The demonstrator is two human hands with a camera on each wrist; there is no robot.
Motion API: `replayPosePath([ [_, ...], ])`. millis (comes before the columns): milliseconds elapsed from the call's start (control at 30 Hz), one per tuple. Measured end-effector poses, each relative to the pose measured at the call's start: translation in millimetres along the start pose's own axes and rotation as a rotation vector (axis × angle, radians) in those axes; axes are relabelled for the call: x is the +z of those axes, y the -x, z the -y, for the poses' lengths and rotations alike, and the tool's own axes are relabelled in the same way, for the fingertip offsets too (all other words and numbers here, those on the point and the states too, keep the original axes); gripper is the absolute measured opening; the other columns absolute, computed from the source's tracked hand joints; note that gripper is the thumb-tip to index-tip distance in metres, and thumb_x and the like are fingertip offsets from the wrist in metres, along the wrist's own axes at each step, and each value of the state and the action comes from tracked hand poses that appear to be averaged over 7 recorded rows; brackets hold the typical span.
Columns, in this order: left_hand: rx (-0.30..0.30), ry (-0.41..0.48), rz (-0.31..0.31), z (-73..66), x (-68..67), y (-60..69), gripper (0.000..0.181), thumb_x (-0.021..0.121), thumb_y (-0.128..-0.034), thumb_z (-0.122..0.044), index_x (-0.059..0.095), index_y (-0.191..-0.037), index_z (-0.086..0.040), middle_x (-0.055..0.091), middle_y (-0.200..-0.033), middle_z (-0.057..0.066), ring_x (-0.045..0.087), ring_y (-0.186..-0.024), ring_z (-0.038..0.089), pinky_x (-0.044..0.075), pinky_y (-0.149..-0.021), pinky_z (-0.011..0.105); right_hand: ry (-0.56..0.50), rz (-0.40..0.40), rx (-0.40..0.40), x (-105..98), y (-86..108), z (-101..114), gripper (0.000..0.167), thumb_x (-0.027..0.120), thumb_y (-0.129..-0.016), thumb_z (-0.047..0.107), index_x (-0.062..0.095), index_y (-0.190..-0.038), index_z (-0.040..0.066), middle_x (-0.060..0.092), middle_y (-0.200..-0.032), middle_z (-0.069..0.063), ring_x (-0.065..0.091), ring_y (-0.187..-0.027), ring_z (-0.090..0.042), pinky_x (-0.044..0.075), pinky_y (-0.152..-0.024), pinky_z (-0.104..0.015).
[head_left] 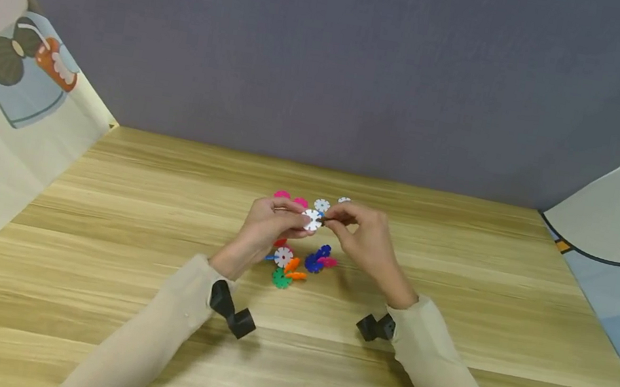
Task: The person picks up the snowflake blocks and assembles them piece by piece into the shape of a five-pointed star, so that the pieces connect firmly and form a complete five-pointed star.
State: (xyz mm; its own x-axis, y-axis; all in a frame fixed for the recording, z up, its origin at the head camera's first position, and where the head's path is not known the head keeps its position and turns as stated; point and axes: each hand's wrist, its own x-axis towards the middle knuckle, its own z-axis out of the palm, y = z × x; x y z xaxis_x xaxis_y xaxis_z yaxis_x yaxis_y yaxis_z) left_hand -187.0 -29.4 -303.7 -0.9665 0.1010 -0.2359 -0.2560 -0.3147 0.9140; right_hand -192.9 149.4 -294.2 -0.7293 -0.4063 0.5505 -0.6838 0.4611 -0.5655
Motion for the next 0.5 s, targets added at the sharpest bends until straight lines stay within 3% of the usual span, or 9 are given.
replayPosePath([
  [200, -0.003, -0.038, 0.052, -2.4, -2.6, 0.0, 0.039, 0.058, -0.0853, 0.012, 0.050, -0.123, 0.017, 0.064, -0.077, 0.006, 0.067, -0.060, 0.012, 0.057, -0.061, 0.019, 0.003, 0.027, -0.022, -2.7, -1.5, -1.0, 0.009, 0.072, -0.078, -0.006, 0.069, -0.085, -0.001, 0.072, -0.083, -0.013, 0.069, -0.072, -0.022, 0.058, -0.066, -0.028],
  [500, 0.035, -0.038, 0.014, -5.6, -11.0, -5.4, 0.024, 0.057, -0.0848, 0.012, 0.056, -0.109, 0.014, 0.065, -0.074, 0.006, 0.067, -0.061, 0.012, 0.057, -0.061, 0.020, 0.032, 0.018, 0.055, -8.4, -1.3, -6.4, 0.010, 0.071, -0.080, -0.006, 0.069, -0.086, 0.001, 0.072, -0.083, -0.011, 0.068, -0.070, -0.019, 0.057, -0.063, -0.027],
])
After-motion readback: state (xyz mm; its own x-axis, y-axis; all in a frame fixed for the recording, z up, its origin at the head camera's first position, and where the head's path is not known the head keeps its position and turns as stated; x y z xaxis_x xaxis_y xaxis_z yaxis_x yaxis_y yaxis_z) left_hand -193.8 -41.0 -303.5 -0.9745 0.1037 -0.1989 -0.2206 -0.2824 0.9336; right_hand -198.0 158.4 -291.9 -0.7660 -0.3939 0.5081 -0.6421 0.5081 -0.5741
